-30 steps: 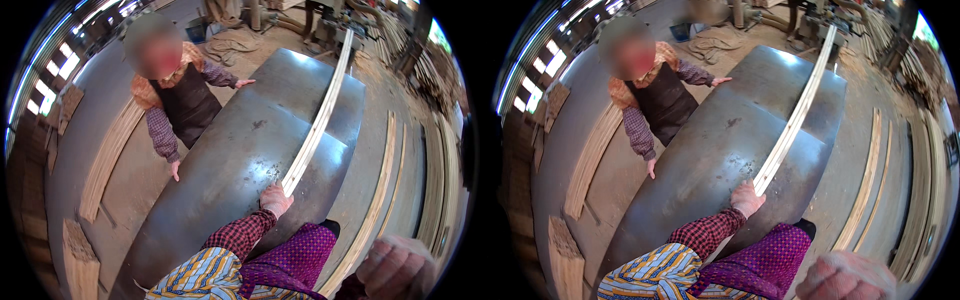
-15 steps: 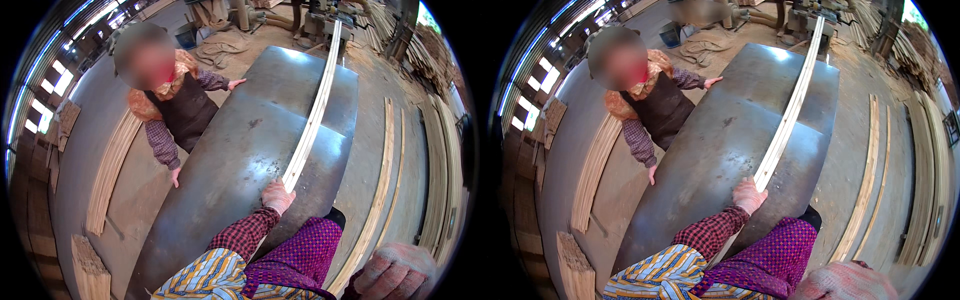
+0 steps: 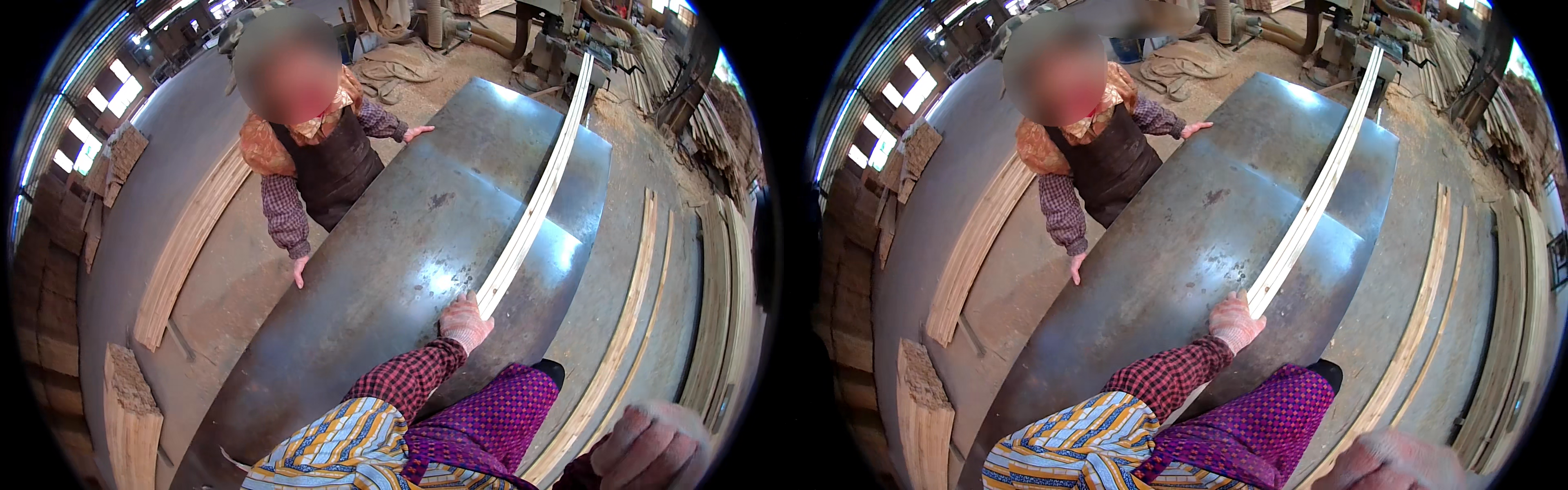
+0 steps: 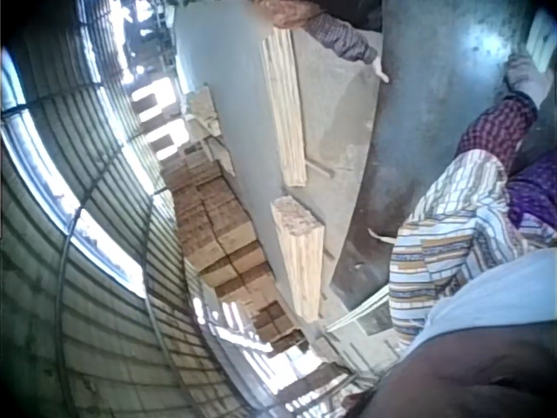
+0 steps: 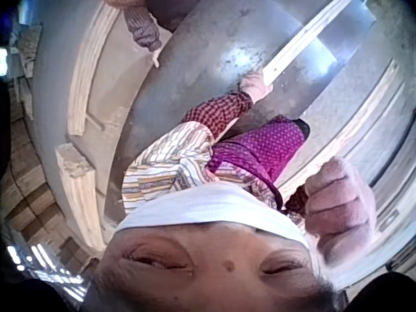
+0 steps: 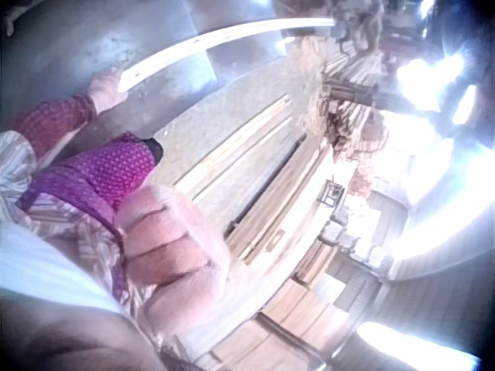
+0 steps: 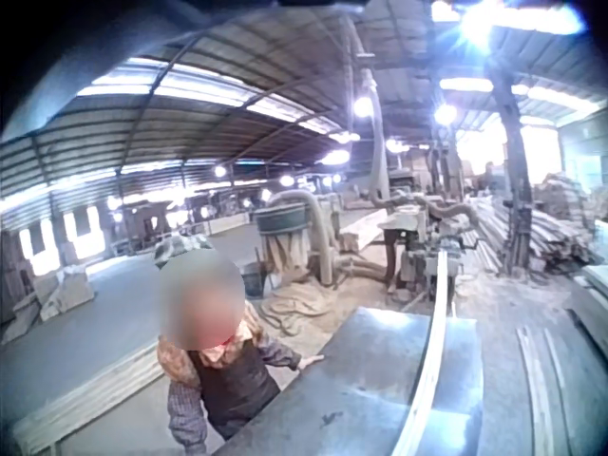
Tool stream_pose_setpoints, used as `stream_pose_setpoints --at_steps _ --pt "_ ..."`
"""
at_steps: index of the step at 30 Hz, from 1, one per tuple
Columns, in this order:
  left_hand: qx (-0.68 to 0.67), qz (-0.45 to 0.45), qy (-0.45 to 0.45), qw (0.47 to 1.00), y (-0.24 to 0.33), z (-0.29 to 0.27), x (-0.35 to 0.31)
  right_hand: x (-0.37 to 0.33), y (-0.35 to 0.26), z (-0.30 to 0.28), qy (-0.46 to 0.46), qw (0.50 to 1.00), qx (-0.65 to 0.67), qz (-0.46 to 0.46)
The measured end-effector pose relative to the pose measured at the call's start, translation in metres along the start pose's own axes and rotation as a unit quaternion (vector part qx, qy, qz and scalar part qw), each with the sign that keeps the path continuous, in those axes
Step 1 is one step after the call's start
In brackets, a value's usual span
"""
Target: The person feeds wood slats into a planning machine and then collects the finished slats from a metal table by hand.
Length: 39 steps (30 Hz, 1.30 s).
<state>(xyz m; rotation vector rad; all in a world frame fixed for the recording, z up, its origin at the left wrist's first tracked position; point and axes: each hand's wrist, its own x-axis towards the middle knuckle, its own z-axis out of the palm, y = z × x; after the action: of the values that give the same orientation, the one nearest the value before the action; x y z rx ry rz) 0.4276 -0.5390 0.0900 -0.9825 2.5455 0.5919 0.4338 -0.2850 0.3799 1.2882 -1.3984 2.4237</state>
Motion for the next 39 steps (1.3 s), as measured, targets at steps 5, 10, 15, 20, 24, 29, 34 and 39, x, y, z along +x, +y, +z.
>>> stream_pose_setpoints --at_steps 5,10,15,20,24,29,34,39 --pt "-0.028 0.018 0.004 0.999 -0.001 -0.005 -0.005 -0.006 0.042 -0.015 0.07 0.982 -0.134 0.113" --pt "-0.034 0.025 0.028 0.999 -0.01 0.01 0.001 -0.06 0.157 -0.009 0.102 0.879 -0.152 0.441" --pt "-0.04 0.028 0.02 0.999 -0.005 0.007 0.0 -0.193 0.246 -0.046 -0.194 0.764 -0.405 0.464" --pt "-0.036 0.015 0.021 0.999 -0.012 0.014 0.002 -0.176 0.243 -0.009 -0.452 0.564 -0.476 0.502" --pt "-0.024 0.018 0.008 1.0 -0.006 0.006 -0.004 -0.176 0.237 -0.017 -0.376 0.603 -0.444 0.546" --pt "-0.02 0.019 0.027 0.999 -0.008 0.011 0.001 -0.178 0.238 -0.018 -0.359 0.624 -0.438 0.538" --pt "-0.019 0.019 -0.006 1.0 -0.004 -0.003 -0.003 -0.183 0.237 -0.027 -0.36 0.645 -0.44 0.511" --pt "-0.007 0.032 -0.02 0.999 -0.01 -0.009 -0.001 -0.19 0.24 -0.029 -0.355 0.662 -0.432 0.5"
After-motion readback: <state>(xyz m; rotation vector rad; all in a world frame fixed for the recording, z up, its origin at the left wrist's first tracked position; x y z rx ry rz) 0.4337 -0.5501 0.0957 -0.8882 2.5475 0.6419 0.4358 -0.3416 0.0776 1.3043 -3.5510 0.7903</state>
